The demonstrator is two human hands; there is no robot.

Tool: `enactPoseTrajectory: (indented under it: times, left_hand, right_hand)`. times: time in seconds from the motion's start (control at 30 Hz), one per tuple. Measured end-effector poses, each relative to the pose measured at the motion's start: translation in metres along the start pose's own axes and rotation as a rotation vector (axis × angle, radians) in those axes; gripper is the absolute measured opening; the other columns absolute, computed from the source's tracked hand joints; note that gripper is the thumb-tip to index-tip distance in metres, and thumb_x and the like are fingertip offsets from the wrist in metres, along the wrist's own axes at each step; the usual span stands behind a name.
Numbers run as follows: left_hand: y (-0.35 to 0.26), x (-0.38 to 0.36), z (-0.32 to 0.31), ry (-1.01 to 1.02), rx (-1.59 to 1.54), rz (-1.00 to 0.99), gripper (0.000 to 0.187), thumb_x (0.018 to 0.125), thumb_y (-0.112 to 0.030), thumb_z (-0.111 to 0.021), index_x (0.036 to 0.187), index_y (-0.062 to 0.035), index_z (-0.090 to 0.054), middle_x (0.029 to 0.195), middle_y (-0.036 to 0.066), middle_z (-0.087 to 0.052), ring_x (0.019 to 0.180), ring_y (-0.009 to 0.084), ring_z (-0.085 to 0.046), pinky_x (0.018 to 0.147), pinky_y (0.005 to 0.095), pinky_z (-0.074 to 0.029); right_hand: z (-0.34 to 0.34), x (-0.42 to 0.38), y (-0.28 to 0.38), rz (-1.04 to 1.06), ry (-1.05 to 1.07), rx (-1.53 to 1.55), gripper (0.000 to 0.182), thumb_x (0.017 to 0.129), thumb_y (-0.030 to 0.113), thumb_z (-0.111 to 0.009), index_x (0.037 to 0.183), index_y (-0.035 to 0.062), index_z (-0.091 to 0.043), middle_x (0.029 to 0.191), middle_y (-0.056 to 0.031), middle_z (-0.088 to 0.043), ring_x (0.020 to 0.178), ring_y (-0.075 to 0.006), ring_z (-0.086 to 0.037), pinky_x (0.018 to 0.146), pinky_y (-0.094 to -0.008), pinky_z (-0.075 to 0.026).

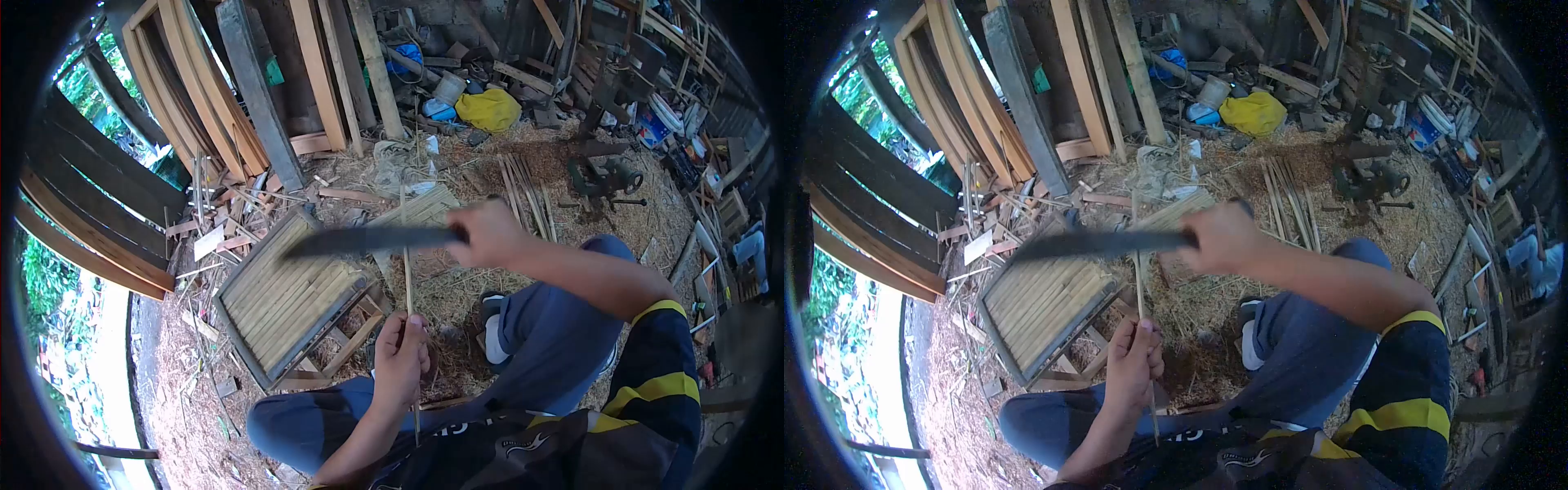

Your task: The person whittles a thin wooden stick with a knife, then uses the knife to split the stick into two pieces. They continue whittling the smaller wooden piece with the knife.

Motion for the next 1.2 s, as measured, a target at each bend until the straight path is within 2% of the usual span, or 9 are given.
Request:
enactPoseTrajectory:
  times: [0.13,0.33,0.43,0.53,0.67,0.77,0.9,1.0,1.2]
  left_hand:
    - [-0.004,-0.006,-0.01,0.011,0.03,-0.015,0.019,0.108,-0.028,-0.053,0.101,-0.0106,-0.052,0.071,-0.006,-0.039,0.053,0.0022,-0.033,0.044,0.0218,-0.024]
    - [-0.001,-0.008,-0.007,0.033,0.0,-0.015,0.02,0.11,-0.027,-0.05,0.103,-0.0087,-0.054,0.071,-0.006,-0.038,0.053,0.0029,-0.032,0.045,0.0215,-0.025]
    - [0.002,-0.009,-0.009,0.051,-0.063,0.046,0.023,0.11,-0.027,-0.047,0.105,-0.0068,-0.056,0.072,-0.005,-0.039,0.054,0.0032,-0.032,0.046,0.0219,-0.026]
    - [-0.009,-0.01,-0.01,0.06,-0.075,0.079,0.026,0.111,-0.028,-0.045,0.107,-0.0056,-0.057,0.074,-0.005,-0.039,0.054,0.0034,-0.031,0.047,0.022,-0.027]
    - [-0.006,-0.011,-0.011,0.076,-0.041,0.053,0.027,0.111,-0.03,-0.044,0.108,-0.0058,-0.056,0.074,-0.005,-0.038,0.054,0.0038,-0.032,0.047,0.0217,-0.028]
    - [0.003,-0.009,-0.004,0.082,-0.065,0.072,0.027,0.111,-0.03,-0.044,0.108,-0.0063,-0.056,0.074,-0.004,-0.039,0.055,0.0042,-0.033,0.048,0.0216,-0.03]
    - [-0.002,-0.008,-0.008,0.108,-0.051,0.053,0.025,0.111,-0.029,-0.045,0.106,-0.0069,-0.055,0.075,-0.003,-0.041,0.056,0.005,-0.035,0.048,0.0221,-0.033]
    - [-0.01,-0.005,-0.009,0.097,0.022,0.031,0.023,0.111,-0.027,-0.045,0.103,-0.0069,-0.053,0.074,-0.003,-0.043,0.054,0.003,-0.037,0.047,0.0203,-0.039]
    - [-0.009,0.001,-0.004,0.139,-0.091,0.031,0.018,0.111,-0.027,-0.045,0.103,-0.0106,-0.048,0.074,-0.004,-0.041,0.054,0.0042,-0.034,0.045,0.0211,-0.029]
  right_hand:
    - [-0.024,-0.006,0.018,0.201,0.106,-0.077,0.027,0.072,0.034,-0.069,0.084,0.0096,-0.072,0.071,-0.0177,-0.068,0.067,-0.0395,-0.069,0.066,-0.0505,-0.056]
    - [0.012,0.039,-0.081,-0.383,-0.119,-0.025,0.027,0.074,0.033,-0.068,0.081,0.0076,-0.07,0.069,-0.0187,-0.068,0.069,-0.0389,-0.07,0.067,-0.0509,-0.056]
    - [0.021,0.022,-0.051,-0.313,-0.11,0.06,0.028,0.076,0.028,-0.072,0.084,0.0018,-0.068,0.069,-0.0172,-0.066,0.065,-0.038,-0.067,0.063,-0.0481,-0.054]
    - [0.011,0.007,-0.005,0.061,-0.15,0.063,0.025,0.073,0.026,-0.073,0.081,0.0038,-0.065,0.068,-0.015,-0.066,0.063,-0.0369,-0.067,0.06,-0.0477,-0.052]
    - [-0.009,-0.003,0.017,0.244,0.019,-0.124,0.026,0.069,0.03,-0.071,0.082,0.0077,-0.068,0.068,-0.0143,-0.067,0.063,-0.0374,-0.068,0.062,-0.0472,-0.055]
    - [-0.008,0.016,-0.02,0.12,-0.08,-0.095,0.026,0.069,0.032,-0.071,0.081,0.0085,-0.068,0.069,-0.0149,-0.068,0.065,-0.0376,-0.069,0.064,-0.0481,-0.056]
    - [0.016,0.038,-0.076,-0.354,-0.139,-0.002,0.023,0.077,0.026,-0.07,0.081,0.0036,-0.068,0.071,-0.0166,-0.068,0.068,-0.0387,-0.069,0.065,-0.0489,-0.054]
    - [0.028,0.026,-0.055,-0.193,-0.177,0.007,0.028,0.079,0.032,-0.068,0.086,0.0053,-0.071,0.072,-0.0171,-0.069,0.069,-0.0386,-0.069,0.067,-0.0486,-0.056]
    - [0.006,-0.002,0.031,0.175,0.046,-0.126,0.027,0.074,0.035,-0.071,0.087,0.0108,-0.07,0.068,-0.0133,-0.068,0.066,-0.0349,-0.07,0.064,-0.0473,-0.056]
Point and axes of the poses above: each hand's wrist, its own x-axis towards the middle knuckle, its own z-axis out of the back of the hand, y = z × x, the point moved 8 cm from there along x, towards the middle knuckle
